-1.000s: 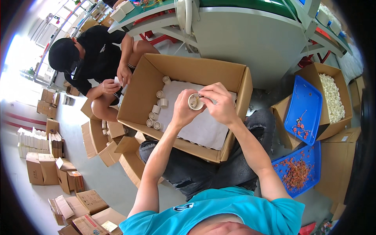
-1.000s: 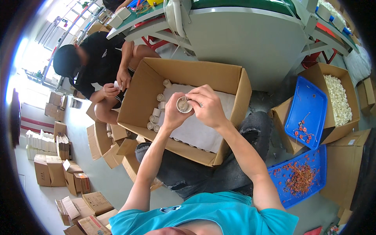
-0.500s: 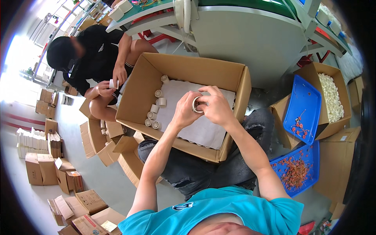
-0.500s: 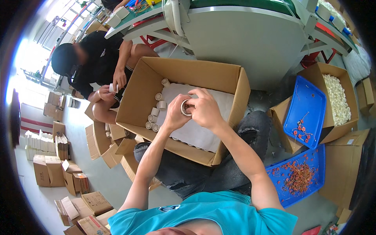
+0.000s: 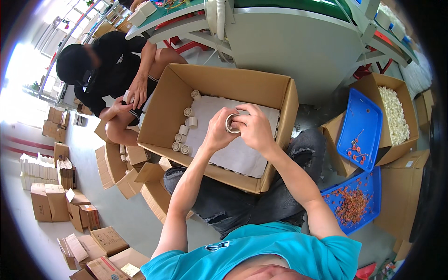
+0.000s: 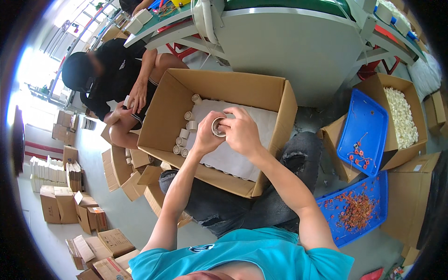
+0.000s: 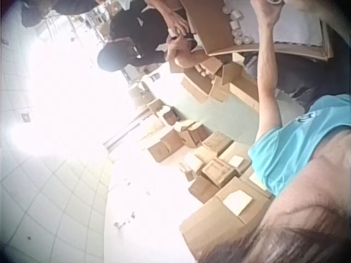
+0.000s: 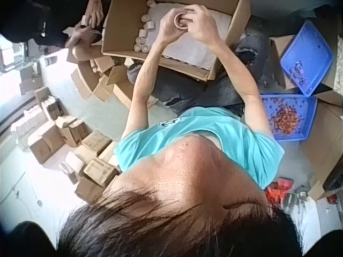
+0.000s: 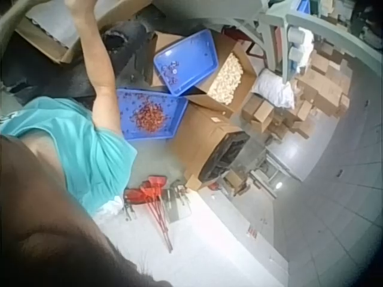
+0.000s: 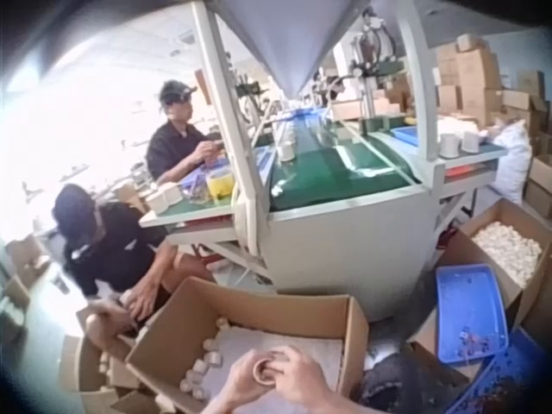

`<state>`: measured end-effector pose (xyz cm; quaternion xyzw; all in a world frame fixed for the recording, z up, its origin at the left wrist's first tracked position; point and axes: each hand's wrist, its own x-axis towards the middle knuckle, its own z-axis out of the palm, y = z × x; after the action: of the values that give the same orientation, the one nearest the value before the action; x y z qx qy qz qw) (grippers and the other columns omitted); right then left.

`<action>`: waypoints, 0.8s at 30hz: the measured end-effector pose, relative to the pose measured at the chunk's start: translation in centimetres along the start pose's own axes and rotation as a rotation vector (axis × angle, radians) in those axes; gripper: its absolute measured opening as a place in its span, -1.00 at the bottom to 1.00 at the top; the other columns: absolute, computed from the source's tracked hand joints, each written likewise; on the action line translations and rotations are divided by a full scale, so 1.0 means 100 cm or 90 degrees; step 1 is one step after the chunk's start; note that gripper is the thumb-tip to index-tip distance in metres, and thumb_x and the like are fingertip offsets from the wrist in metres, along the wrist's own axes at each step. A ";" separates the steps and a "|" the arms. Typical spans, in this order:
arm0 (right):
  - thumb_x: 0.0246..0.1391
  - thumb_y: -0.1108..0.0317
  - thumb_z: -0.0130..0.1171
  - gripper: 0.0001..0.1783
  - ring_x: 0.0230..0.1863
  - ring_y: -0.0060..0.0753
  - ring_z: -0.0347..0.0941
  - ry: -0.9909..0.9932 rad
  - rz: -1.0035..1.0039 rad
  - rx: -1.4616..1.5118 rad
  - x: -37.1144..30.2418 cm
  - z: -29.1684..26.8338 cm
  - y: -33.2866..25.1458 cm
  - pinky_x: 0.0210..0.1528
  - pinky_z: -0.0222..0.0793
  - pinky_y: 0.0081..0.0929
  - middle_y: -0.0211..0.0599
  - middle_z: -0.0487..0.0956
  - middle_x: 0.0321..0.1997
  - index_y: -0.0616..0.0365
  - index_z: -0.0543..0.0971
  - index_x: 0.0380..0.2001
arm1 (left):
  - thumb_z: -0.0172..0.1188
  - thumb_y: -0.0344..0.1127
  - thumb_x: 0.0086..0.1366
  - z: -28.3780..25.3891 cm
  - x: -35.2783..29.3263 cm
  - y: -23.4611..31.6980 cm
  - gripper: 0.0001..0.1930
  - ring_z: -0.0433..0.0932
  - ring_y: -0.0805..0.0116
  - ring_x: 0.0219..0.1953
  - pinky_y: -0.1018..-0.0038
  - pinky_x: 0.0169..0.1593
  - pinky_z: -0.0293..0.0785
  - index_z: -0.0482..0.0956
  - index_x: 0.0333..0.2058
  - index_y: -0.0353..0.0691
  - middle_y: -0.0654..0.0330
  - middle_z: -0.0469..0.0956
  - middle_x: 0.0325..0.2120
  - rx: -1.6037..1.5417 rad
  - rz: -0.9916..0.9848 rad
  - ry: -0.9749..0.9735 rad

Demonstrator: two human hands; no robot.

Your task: The person applies glue to small circular electronic components using a stick, then organizes them into a foam-lined cardboard box.

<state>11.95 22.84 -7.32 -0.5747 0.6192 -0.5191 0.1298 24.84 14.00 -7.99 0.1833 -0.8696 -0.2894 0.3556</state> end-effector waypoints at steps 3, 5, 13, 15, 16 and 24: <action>-0.11 0.47 0.24 -0.85 -0.03 -0.15 0.46 0.003 -0.031 0.023 0.000 -0.001 -0.003 -0.02 0.42 -0.25 -0.25 0.58 -0.09 0.12 0.72 -0.40 | 0.48 -0.49 -0.16 -0.003 -0.003 -0.002 -0.51 0.57 0.05 -0.36 0.29 -0.29 0.51 0.46 -0.21 -0.23 0.07 0.53 -0.40 0.003 -0.015 -0.028; -0.13 0.50 0.28 -0.86 -0.06 -0.11 0.49 -0.079 -0.069 -0.002 0.001 -0.008 -0.005 0.00 0.43 -0.27 -0.20 0.55 -0.04 0.17 0.72 -0.41 | 0.47 -0.49 -0.16 -0.005 -0.006 -0.003 -0.51 0.57 0.04 -0.35 0.29 -0.29 0.52 0.46 -0.21 -0.23 0.06 0.54 -0.40 -0.022 -0.048 -0.070; -0.09 0.55 0.22 -0.86 -0.14 -0.14 0.53 -0.108 0.032 0.160 0.000 0.003 0.011 -0.09 0.46 -0.30 -0.24 0.56 -0.09 0.21 0.69 -0.40 | 0.45 -0.48 -0.15 -0.007 -0.006 -0.002 -0.53 0.57 -0.03 -0.32 0.24 -0.25 0.52 0.47 -0.22 -0.23 0.03 0.56 -0.37 -0.032 -0.065 -0.094; -0.09 0.59 0.21 -0.83 -0.16 -0.13 0.55 -0.089 0.043 0.198 0.000 0.005 0.009 -0.09 0.48 -0.32 -0.18 0.56 -0.07 0.26 0.69 -0.36 | 0.46 -0.48 -0.16 -0.008 -0.006 -0.002 -0.53 0.56 -0.03 -0.30 0.23 -0.24 0.51 0.46 -0.22 -0.23 0.03 0.55 -0.36 -0.016 -0.051 -0.087; -0.09 0.59 0.21 -0.83 -0.16 -0.13 0.55 -0.092 0.049 0.198 -0.001 0.007 0.008 -0.09 0.48 -0.32 -0.18 0.56 -0.07 0.26 0.69 -0.36 | 0.46 -0.48 -0.16 -0.007 -0.006 -0.002 -0.52 0.55 -0.02 -0.29 0.22 -0.23 0.50 0.46 -0.22 -0.22 0.04 0.55 -0.35 0.005 -0.032 -0.081; -0.08 0.60 0.20 -0.86 -0.17 -0.11 0.54 -0.084 0.030 0.213 -0.002 0.013 0.007 -0.10 0.48 -0.29 -0.16 0.57 -0.10 0.30 0.67 -0.39 | 0.47 -0.48 -0.19 -0.009 -0.007 -0.002 -0.52 0.54 0.04 -0.31 0.25 -0.25 0.48 0.45 -0.25 -0.19 0.09 0.53 -0.38 0.035 -0.045 -0.084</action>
<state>12.56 22.23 -8.52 -0.5632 0.5277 -0.5729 0.2759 26.02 13.90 -7.98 0.2045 -0.8918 -0.2892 0.2815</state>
